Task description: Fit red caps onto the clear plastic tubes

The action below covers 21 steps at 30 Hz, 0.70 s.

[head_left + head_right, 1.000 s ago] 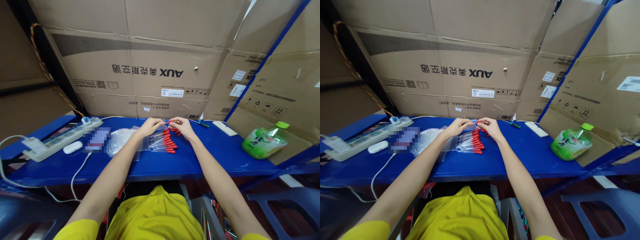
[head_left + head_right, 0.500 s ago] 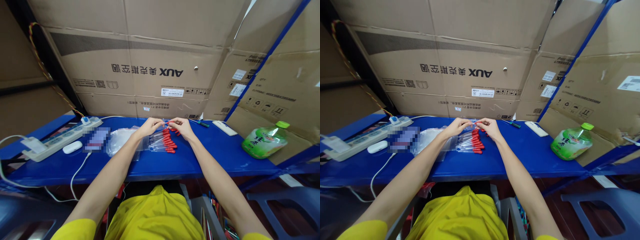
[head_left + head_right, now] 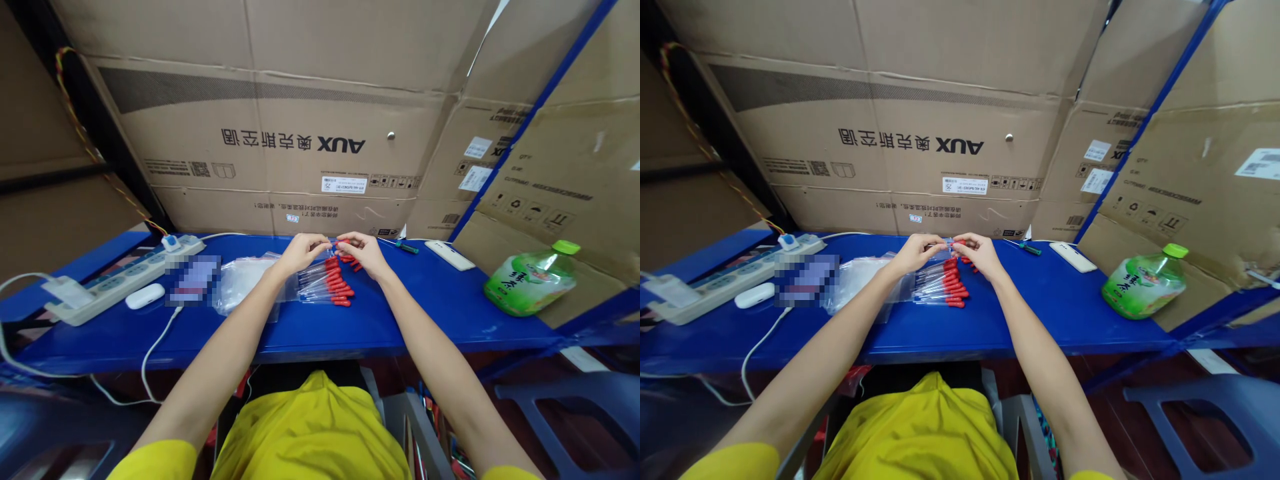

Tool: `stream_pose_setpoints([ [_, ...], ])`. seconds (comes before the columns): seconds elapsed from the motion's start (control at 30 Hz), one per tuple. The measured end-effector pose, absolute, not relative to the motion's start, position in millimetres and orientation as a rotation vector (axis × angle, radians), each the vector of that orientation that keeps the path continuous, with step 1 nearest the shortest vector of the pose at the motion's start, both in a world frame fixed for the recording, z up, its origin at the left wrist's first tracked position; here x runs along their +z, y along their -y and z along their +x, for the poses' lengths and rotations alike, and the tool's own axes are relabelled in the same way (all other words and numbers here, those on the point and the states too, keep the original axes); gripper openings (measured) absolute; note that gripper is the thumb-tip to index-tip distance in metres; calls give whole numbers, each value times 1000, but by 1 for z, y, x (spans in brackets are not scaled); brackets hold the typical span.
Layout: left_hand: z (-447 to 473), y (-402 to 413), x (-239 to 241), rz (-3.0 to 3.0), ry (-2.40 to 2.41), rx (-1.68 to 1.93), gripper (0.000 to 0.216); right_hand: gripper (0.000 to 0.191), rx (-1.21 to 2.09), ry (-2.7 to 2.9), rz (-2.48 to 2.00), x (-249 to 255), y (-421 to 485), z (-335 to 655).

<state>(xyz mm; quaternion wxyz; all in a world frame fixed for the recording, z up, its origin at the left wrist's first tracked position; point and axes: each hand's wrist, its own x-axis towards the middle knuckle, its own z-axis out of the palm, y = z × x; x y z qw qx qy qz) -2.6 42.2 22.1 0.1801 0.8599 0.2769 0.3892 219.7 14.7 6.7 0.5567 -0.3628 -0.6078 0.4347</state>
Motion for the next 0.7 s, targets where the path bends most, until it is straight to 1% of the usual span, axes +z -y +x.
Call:
stream_pose_setpoints([
  [0.1, -4, -43, 22, 2427, -817, 1088, 39, 49, 1028, 1418, -870, 8, -15, 222],
  [0.27, -8, -43, 24, 2432, -796, 1024, 45, 48, 1046, 1410, -861, 6, -17, 223],
  [0.7, -8, -40, 25, 2350, -714, 1037, 43, 50, 1030, 1422, -885, 4, -13, 218],
])
